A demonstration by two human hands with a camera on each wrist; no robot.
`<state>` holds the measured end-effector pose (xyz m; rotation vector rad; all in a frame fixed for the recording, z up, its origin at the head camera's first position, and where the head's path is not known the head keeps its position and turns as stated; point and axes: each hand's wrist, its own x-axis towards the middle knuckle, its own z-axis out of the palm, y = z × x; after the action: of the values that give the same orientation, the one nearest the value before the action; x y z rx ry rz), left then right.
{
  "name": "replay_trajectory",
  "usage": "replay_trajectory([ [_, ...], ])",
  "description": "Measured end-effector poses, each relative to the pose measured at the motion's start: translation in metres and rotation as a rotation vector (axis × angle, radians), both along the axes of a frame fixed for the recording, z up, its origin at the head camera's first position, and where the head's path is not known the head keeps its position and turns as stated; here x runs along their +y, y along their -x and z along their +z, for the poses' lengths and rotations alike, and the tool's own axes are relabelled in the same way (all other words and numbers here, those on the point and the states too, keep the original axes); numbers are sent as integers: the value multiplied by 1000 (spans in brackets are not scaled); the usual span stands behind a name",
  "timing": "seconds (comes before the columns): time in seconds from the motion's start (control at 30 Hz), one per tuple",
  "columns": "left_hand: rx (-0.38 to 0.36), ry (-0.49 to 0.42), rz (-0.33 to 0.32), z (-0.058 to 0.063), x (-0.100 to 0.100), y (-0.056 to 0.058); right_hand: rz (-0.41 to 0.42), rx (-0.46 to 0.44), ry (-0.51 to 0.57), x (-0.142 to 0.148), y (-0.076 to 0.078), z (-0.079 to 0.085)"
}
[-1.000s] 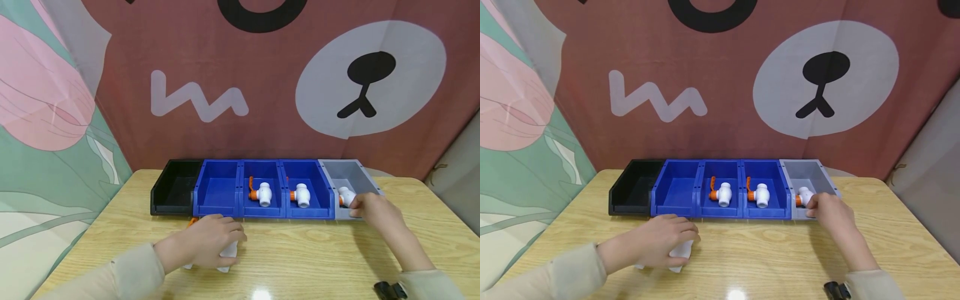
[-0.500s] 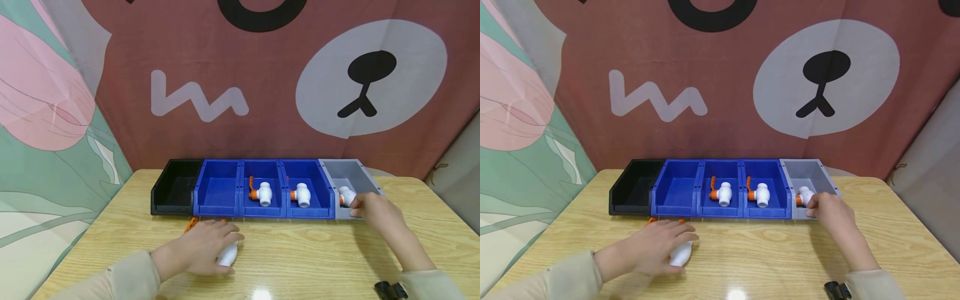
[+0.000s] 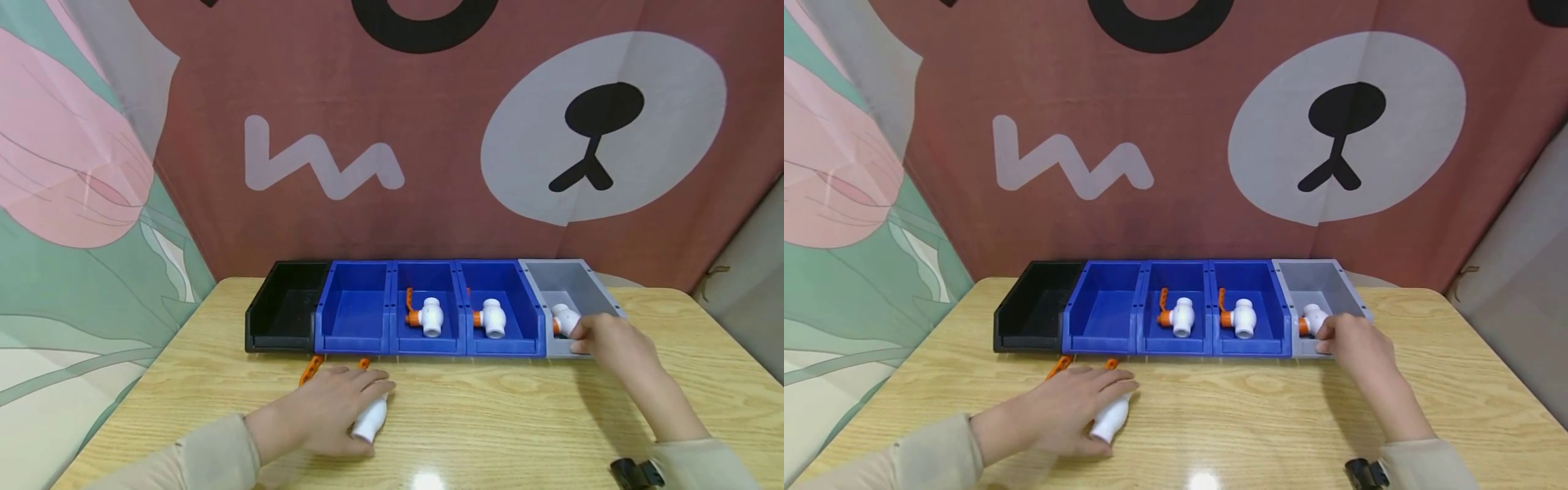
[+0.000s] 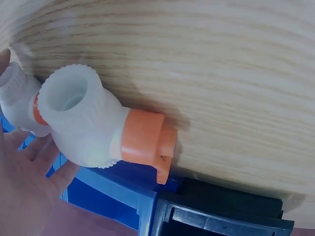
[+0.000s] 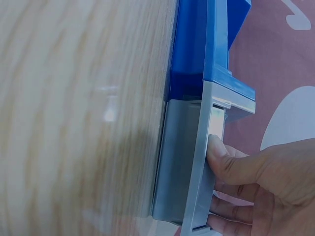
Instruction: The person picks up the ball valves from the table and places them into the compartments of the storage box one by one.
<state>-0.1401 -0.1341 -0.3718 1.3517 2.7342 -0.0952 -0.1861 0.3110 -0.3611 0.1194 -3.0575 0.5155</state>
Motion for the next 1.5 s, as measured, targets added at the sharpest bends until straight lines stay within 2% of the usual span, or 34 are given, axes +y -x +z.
replay_trajectory([
  [0.23, -54, -17, 27, 0, 0, -1, 0, 5, 2, 0, 0, -1],
  [0.63, -53, -32, 25, 1, 3, -3, 0, 15, 3, 0, 0, -1],
  [0.93, 9, -61, -4, 2, 4, -4, 2, 15, 5, 1, 0, -2],
  [1.5, 87, -27, -78, 11, 4, -8, -2, -5, -1, 1, 1, -2],
])
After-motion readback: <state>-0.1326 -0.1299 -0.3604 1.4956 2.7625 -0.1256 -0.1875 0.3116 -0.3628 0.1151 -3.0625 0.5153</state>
